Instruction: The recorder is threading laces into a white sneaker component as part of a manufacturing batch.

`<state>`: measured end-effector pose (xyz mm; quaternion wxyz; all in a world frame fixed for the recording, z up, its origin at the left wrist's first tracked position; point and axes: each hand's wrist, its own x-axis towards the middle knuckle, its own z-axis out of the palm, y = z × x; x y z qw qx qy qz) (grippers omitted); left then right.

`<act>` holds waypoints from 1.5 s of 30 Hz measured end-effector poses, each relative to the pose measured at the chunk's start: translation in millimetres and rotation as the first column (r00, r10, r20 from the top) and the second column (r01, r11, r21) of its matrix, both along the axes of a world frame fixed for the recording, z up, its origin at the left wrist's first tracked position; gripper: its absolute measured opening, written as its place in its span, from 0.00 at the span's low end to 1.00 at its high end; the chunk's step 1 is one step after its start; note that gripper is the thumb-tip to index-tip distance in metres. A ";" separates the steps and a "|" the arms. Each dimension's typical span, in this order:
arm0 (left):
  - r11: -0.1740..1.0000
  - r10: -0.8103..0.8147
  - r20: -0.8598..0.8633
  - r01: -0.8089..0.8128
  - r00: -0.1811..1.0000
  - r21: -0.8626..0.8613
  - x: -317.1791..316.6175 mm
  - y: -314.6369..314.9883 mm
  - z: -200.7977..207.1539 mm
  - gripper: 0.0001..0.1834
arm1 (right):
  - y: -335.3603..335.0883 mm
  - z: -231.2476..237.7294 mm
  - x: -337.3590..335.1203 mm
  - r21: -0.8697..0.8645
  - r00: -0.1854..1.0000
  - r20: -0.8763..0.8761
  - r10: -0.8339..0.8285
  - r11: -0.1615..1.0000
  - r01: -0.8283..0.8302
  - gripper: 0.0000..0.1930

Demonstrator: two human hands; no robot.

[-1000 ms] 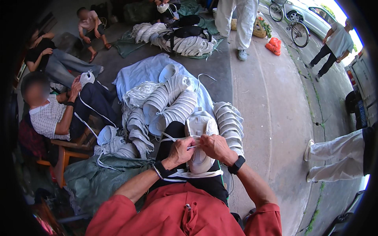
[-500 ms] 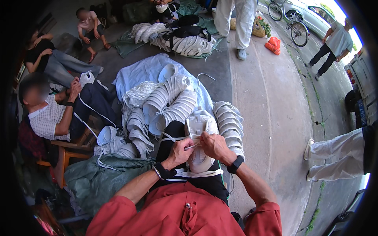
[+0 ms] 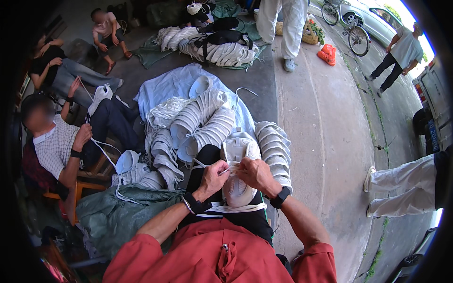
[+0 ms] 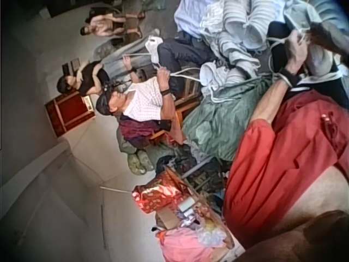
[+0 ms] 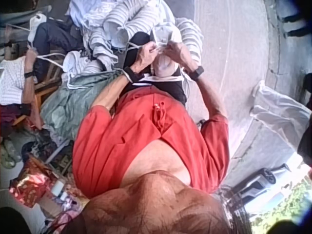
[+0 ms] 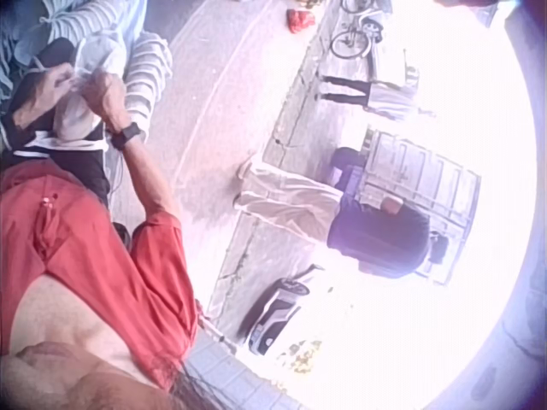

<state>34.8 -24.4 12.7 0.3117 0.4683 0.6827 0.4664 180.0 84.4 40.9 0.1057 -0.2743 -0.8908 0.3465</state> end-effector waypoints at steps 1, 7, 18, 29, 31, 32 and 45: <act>1.000 -0.003 -0.048 0.004 0.999 0.019 0.3 1.3 1.5 0.06 | -1.5 -0.6 -0.6 0.015 0.999 0.024 -0.044 0.999 0.044 0.10; 0.998 -0.057 -0.241 0.057 0.969 -0.007 0.7 1.5 8.4 0.06 | 0.7 -3.6 1.5 0.005 0.999 0.049 0.014 1.000 -0.014 0.09; 0.998 -0.032 -0.270 0.043 0.962 0.034 -1.5 6.1 8.7 0.07 | 5.2 -1.5 4.3 -0.142 0.995 -0.027 0.092 0.985 -0.095 0.07; 0.992 -0.122 -0.378 0.119 0.918 -0.031 -5.5 10.9 13.1 0.07 | -13.5 -8.8 -7.1 0.207 0.991 0.019 -0.136 0.970 0.129 0.10; 0.995 -0.103 -0.301 0.096 0.948 -0.038 -11.2 10.4 11.6 0.07 | -1.0 -10.8 4.4 0.226 0.970 -0.029 -0.242 0.944 0.242 0.09; 0.994 -0.106 -0.201 0.100 0.974 -0.040 -13.9 10.5 10.8 0.06 | 7.7 -12.5 12.7 0.222 0.941 -0.028 -0.337 0.916 0.334 0.09; 0.991 0.112 0.816 -0.125 0.567 -0.049 -96.6 -15.6 32.1 0.07 | 90.4 2.7 117.0 -0.834 0.557 -0.364 -0.747 0.528 0.163 0.08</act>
